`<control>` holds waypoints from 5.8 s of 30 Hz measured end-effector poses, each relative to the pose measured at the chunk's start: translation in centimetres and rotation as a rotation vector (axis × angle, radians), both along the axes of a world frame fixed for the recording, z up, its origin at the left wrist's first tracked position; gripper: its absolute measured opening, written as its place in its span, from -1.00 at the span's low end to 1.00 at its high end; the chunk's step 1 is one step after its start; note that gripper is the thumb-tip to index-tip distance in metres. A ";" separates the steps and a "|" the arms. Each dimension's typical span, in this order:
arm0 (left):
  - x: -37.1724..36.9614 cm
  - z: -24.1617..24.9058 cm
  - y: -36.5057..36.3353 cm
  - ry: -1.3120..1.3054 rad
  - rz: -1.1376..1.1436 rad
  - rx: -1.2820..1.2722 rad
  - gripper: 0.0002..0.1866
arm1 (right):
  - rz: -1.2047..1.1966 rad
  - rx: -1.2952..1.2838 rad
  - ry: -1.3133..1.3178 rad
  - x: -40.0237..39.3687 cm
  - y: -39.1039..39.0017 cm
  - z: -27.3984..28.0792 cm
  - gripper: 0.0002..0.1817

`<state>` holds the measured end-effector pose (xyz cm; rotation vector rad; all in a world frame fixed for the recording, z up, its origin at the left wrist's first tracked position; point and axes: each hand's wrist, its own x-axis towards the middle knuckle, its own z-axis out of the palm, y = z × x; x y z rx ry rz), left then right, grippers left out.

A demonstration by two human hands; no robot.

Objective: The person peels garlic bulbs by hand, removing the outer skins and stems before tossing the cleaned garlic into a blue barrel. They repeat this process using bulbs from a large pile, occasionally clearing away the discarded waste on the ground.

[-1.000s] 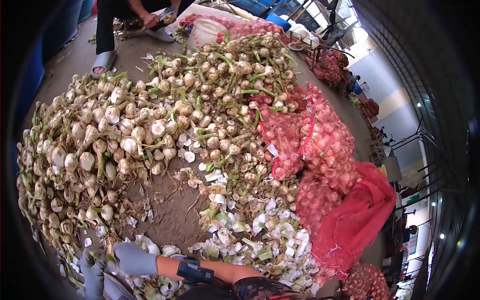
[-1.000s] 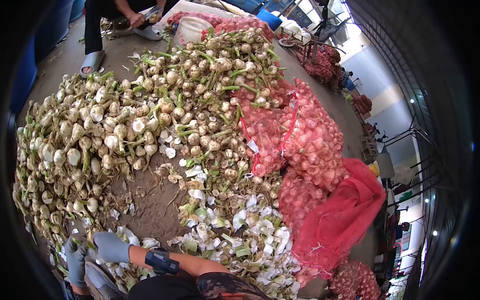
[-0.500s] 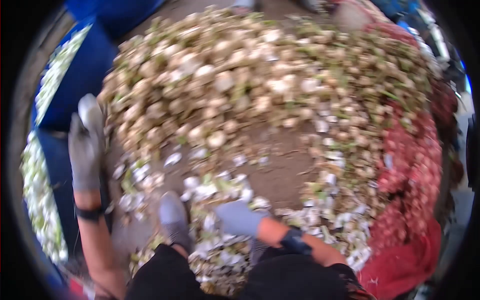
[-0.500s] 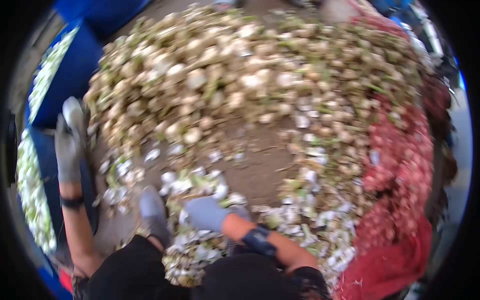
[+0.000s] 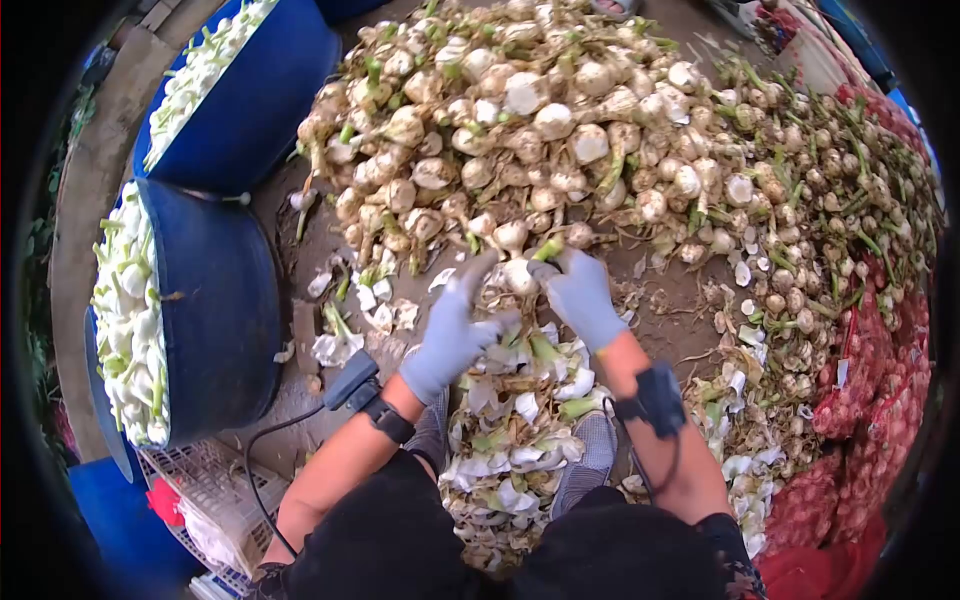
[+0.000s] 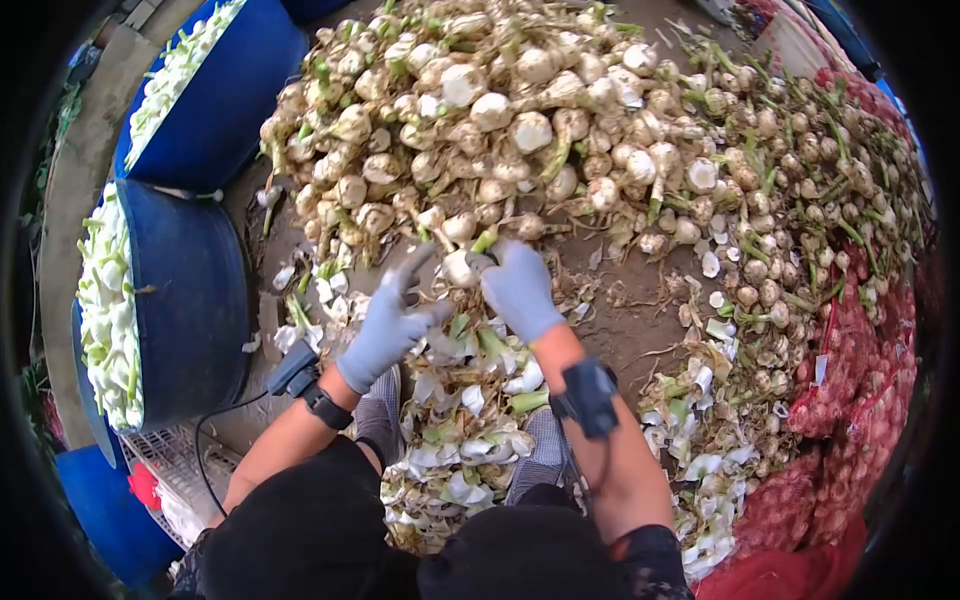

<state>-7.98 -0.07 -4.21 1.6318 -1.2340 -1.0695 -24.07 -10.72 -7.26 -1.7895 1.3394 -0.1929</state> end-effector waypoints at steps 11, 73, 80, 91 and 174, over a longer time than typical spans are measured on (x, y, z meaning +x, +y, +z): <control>-1.3 3.3 0.8 0.496 -0.115 0.203 -0.39 | -0.166 0.485 -0.460 -2.7 4.9 6.8 -0.62; -0.1 5.1 1.2 0.405 0.075 0.155 -0.77 | 0.069 -0.173 -0.070 -2.9 7.0 8.9 -0.66; -1.1 5.3 1.5 0.407 -0.015 0.088 -0.85 | 0.271 -0.436 0.255 -1.9 5.9 8.5 -0.70; 3.0 5.3 0.6 1.110 0.342 0.196 -0.60 | 0.305 0.068 0.240 -4.7 6.5 7.5 -0.64; -1.5 2.1 0.5 0.964 -0.143 0.324 -0.33 | -0.302 0.622 -0.528 -4.2 5.1 7.5 -0.69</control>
